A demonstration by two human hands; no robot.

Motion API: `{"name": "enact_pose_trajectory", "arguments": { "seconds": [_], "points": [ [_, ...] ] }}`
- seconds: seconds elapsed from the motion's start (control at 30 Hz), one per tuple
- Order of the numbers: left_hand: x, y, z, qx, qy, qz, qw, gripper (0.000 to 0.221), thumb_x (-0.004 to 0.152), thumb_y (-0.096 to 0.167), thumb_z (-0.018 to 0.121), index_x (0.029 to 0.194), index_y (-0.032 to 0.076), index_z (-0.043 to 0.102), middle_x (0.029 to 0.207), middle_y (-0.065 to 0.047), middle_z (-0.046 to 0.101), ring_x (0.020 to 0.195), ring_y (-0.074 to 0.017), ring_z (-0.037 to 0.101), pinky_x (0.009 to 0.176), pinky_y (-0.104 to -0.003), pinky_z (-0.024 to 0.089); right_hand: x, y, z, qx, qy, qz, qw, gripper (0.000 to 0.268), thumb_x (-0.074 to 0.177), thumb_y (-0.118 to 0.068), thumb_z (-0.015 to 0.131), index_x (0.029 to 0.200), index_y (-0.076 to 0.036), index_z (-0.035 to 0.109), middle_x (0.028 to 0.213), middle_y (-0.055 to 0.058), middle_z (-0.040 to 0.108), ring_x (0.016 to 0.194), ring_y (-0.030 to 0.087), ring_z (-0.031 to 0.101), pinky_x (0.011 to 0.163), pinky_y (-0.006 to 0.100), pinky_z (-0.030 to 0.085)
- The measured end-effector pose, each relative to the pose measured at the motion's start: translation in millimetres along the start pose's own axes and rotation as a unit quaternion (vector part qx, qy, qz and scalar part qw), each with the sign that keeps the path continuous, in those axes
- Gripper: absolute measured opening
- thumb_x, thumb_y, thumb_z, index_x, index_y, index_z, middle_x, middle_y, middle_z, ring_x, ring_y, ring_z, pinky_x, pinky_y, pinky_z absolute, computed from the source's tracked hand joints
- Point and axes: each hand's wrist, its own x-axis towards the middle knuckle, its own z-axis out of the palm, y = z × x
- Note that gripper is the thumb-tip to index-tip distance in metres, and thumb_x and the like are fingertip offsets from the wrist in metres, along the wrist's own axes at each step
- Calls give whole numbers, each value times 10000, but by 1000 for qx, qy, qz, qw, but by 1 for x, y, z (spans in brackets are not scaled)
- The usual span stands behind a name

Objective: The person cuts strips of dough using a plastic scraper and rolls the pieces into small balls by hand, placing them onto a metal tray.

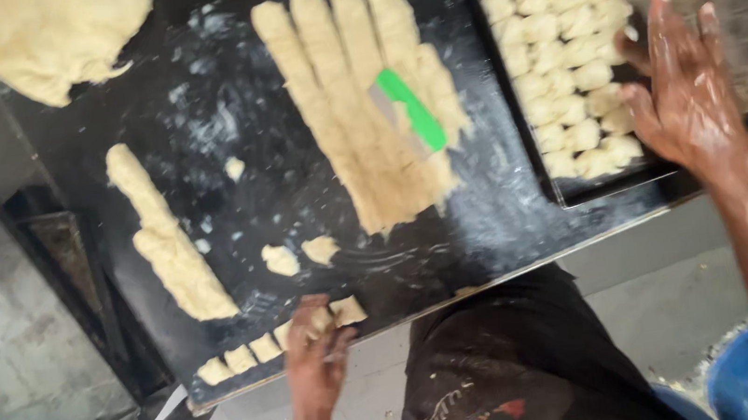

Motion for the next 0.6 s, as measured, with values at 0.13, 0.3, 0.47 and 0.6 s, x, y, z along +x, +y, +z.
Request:
{"name": "enact_pose_trajectory", "arguments": {
  "seconds": [0.13, 0.3, 0.47, 0.6],
  "points": [
    [-8, -32, 8, 100, -80, 122, 984, 393, 844, 32, 753, 1229, 99, 713, 1300, -127, 680, 1223, -351, 622, 1035, -475, 497, 28, -64, -15, 18, 84, -79, 993, 520, 1163, -51, 625, 1571, 84, 333, 1379, 261, 661, 1215, 335, 707, 1072, 424, 561],
    [-3, -62, 13, -108, 51, -24, 992, 268, 1019, 52, 610, 1265, 52, 715, 1288, -126, 719, 1198, -268, 675, 1033, -362, 541, 26, -236, 35, 190, 3, -118, 975, 94, 1065, -28, 702, 1153, -56, 714, 1200, 154, 722, 897, 214, 708, 588, 292, 565],
    [-18, -76, -10, -449, 64, -269, 850, 389, 1041, 145, 666, 1412, 27, 664, 1081, -75, 689, 926, -113, 588, 771, -250, 460, -8, -364, 162, 191, -41, -291, 936, 184, 893, -156, 735, 999, -6, 723, 1072, 145, 661, 1069, 336, 596, 948, 486, 471],
    [-32, -89, -30, -425, 37, -249, 870, 399, 972, 137, 719, 1351, 24, 663, 1046, -49, 665, 879, -65, 586, 776, -217, 492, -27, -349, 156, 181, -82, -272, 942, 80, 947, -31, 641, 997, -14, 701, 1045, 134, 661, 971, 277, 628, 895, 421, 552]
  ]
}}
